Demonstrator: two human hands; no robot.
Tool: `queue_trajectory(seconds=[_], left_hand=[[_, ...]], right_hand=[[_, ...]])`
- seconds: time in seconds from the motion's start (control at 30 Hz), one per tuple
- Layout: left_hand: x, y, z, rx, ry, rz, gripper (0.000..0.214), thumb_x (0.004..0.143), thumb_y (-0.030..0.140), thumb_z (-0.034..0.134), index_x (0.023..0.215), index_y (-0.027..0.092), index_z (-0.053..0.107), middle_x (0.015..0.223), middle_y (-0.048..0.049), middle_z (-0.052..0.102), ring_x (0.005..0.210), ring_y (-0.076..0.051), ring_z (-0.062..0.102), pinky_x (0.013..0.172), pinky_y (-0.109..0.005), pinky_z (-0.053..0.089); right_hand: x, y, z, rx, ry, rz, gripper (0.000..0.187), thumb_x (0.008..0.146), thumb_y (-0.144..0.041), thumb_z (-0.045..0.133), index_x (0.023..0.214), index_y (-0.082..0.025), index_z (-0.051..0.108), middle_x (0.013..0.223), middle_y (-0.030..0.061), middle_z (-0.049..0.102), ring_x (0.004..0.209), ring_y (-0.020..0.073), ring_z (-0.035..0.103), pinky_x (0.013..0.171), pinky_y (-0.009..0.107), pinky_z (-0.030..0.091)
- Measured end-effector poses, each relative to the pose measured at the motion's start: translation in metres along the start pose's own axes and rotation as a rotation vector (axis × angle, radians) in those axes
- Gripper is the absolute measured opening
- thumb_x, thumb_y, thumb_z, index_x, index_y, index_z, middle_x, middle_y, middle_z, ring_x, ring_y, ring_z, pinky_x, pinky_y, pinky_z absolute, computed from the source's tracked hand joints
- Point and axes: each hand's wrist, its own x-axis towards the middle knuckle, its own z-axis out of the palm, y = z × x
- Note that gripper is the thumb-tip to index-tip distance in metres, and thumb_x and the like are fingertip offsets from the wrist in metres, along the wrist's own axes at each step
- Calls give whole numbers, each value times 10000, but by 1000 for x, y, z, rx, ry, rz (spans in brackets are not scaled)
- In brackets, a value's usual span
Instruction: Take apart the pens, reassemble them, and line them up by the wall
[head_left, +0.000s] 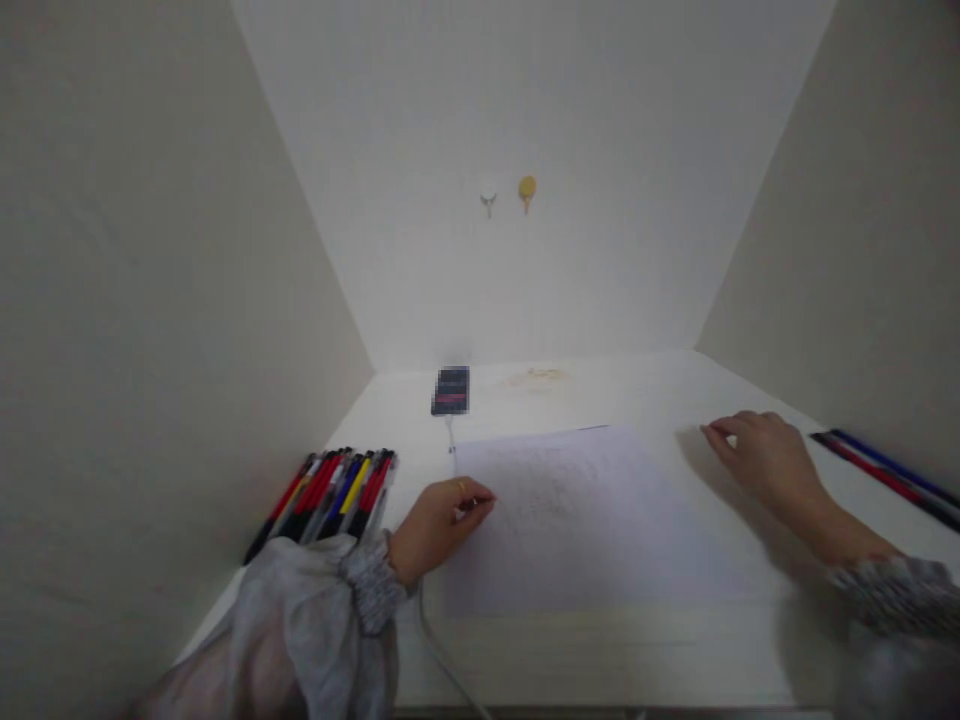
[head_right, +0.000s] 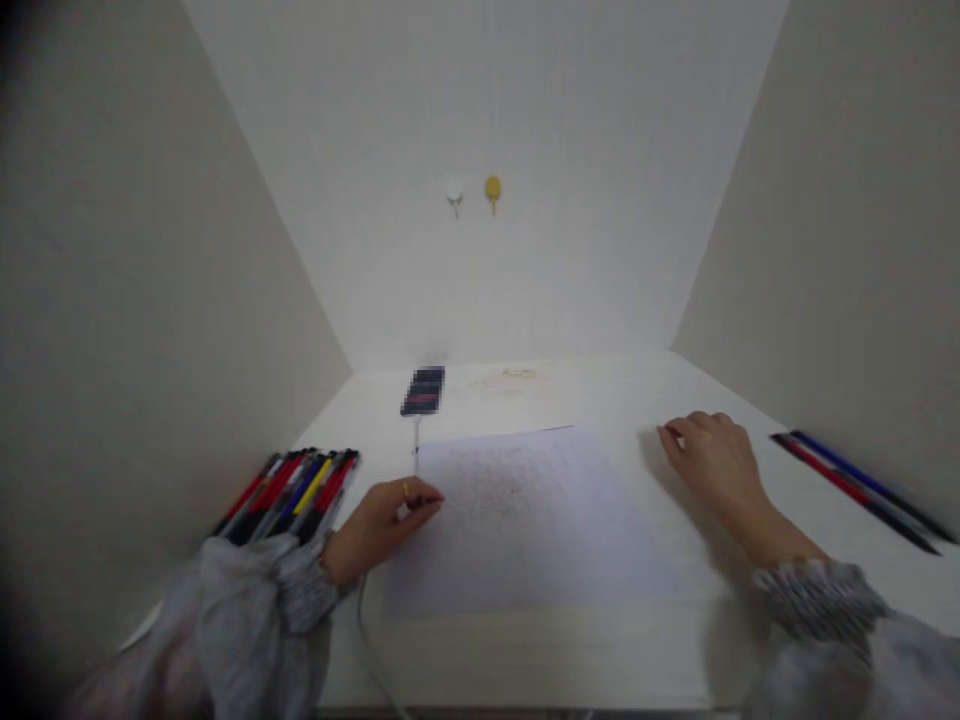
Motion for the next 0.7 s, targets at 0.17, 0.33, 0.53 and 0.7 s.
queue_trajectory(seconds=[0.17, 0.33, 0.53, 0.7], left_hand=[[5, -8, -24, 567, 101, -160, 214, 787, 239, 390, 916, 175, 549, 924, -70, 567, 818, -173, 545, 720, -276, 397], [8, -30, -50, 894, 73, -436, 235, 778, 195, 356, 896, 83, 525, 867, -163, 566, 791, -267, 570, 615, -354, 423], [6, -45, -46, 875, 24, -449, 251, 756, 115, 318, 857, 48, 537, 805, -204, 595, 776, -290, 583, 605, -374, 419], [8, -46, -41, 762, 34, -453, 263, 769, 132, 309, 843, 46, 546, 787, -216, 601, 791, -279, 580, 649, -379, 405]], right_hand=[[10, -61, 2, 181, 1, -206, 288, 768, -330, 392, 711, -174, 627, 722, 88, 600, 691, 213, 492, 637, 322, 329], [5, -80, 4, 281, -30, -241, 301, 776, -339, 377, 715, -177, 623, 705, 75, 589, 690, 197, 487, 647, 323, 333], [3, -74, 14, 381, -47, -163, 297, 761, -348, 387, 702, -177, 621, 696, 72, 601, 662, 192, 501, 636, 323, 346], [2, -75, 13, 404, -65, -148, 300, 760, -355, 380, 696, -185, 618, 711, 69, 609, 669, 195, 509, 630, 322, 352]])
